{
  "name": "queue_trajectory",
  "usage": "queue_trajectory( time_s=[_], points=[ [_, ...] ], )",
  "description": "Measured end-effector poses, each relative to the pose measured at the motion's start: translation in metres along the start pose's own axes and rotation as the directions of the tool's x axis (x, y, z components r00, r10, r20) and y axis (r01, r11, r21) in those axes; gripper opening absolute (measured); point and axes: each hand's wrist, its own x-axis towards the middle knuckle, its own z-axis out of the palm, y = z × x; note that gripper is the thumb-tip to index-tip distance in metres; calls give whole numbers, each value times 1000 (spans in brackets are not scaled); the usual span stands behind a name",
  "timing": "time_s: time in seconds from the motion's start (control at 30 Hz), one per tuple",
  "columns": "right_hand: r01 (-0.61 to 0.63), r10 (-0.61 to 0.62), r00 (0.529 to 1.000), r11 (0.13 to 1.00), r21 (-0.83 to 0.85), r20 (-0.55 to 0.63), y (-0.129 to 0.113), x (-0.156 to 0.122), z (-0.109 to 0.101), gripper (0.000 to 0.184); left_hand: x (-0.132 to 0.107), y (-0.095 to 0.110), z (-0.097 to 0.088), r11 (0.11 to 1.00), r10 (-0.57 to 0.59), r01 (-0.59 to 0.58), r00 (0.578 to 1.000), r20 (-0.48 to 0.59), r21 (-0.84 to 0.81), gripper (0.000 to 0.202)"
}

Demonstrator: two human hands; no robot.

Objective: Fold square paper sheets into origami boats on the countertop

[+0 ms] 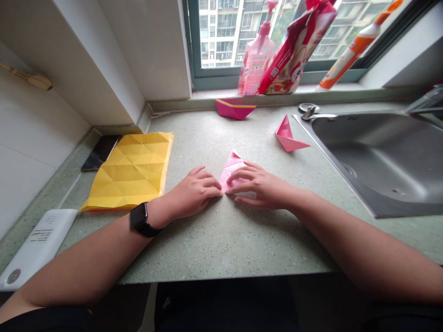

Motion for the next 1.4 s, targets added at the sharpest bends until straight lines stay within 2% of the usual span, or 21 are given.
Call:
queue_trajectory(
  time_s=[0.43,0.77,0.9,1.03,1.13,1.4],
  points=[
    [14,-14,1000,1000,-17,-3,0,0,1,21,-3,-3,-5,1000,-1,0,1000,5,31,27],
    [-5,5,999,1000,-4,-34,4,-3,3,17,-2,-2,-7,998,-37,38,999,17,-56,25],
    [-12,11,999,1000,-18,-32,3,-2,3,13,-1,0,-6,998,-56,57,998,27,-22,28],
    [-12,11,999,1000,-15,-36,3,-2,3,13,-1,1,-1,999,-18,17,999,40,32,33],
    [-10,10,999,1000,-13,-35,3,-2,3,13,-1,2,-1,999,-15,13,999,33,46,31],
    [8,-8,999,1000,-19,-34,1,0,3,13,-1,2,-5,997,-61,63,997,46,-39,23]
  ],
)
